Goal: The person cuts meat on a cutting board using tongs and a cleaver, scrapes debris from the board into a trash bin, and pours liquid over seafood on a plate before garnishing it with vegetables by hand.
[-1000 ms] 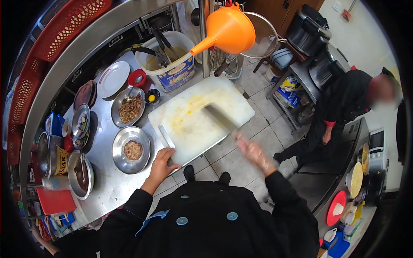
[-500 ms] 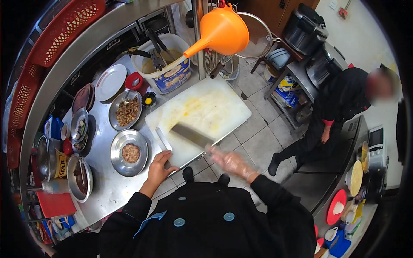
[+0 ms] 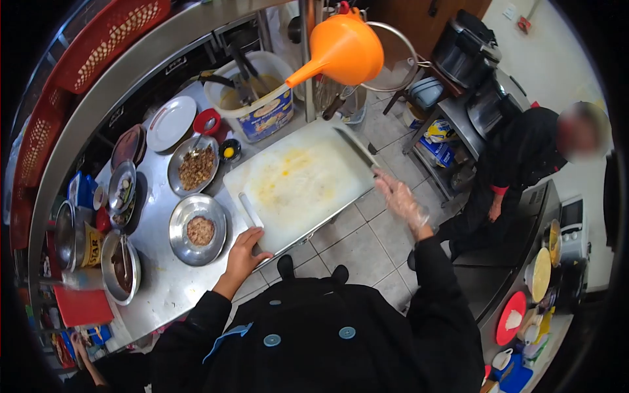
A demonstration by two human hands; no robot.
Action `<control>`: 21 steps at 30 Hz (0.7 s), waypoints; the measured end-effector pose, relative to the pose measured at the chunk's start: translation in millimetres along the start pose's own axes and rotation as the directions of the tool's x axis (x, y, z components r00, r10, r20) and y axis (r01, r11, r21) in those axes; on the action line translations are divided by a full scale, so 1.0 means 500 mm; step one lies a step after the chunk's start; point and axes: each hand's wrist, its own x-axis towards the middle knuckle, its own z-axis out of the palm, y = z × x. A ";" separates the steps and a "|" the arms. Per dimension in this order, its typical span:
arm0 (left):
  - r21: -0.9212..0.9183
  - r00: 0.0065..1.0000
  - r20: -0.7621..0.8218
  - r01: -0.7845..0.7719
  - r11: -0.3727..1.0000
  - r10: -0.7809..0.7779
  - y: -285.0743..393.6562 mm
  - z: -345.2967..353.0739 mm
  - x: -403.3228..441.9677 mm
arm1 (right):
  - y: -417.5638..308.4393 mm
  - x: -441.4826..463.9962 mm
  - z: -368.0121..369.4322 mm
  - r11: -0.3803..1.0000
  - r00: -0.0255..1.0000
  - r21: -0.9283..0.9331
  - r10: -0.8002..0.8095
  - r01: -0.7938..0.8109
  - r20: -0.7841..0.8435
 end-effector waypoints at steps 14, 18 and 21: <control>-0.026 0.998 0.038 -0.043 0.999 0.044 -0.001 -0.016 0.016 | -0.108 0.028 0.188 0.999 0.991 -0.049 0.008 -0.001 0.132; -0.003 0.998 0.009 -0.061 0.998 0.061 0.001 -0.016 0.017 | -0.172 -0.029 0.299 0.925 0.925 -0.011 -0.379 0.380 0.040; 0.014 0.998 0.008 -0.063 0.998 0.062 0.004 -0.018 0.017 | -0.150 -0.009 0.368 0.878 0.879 -0.042 -0.477 0.477 0.029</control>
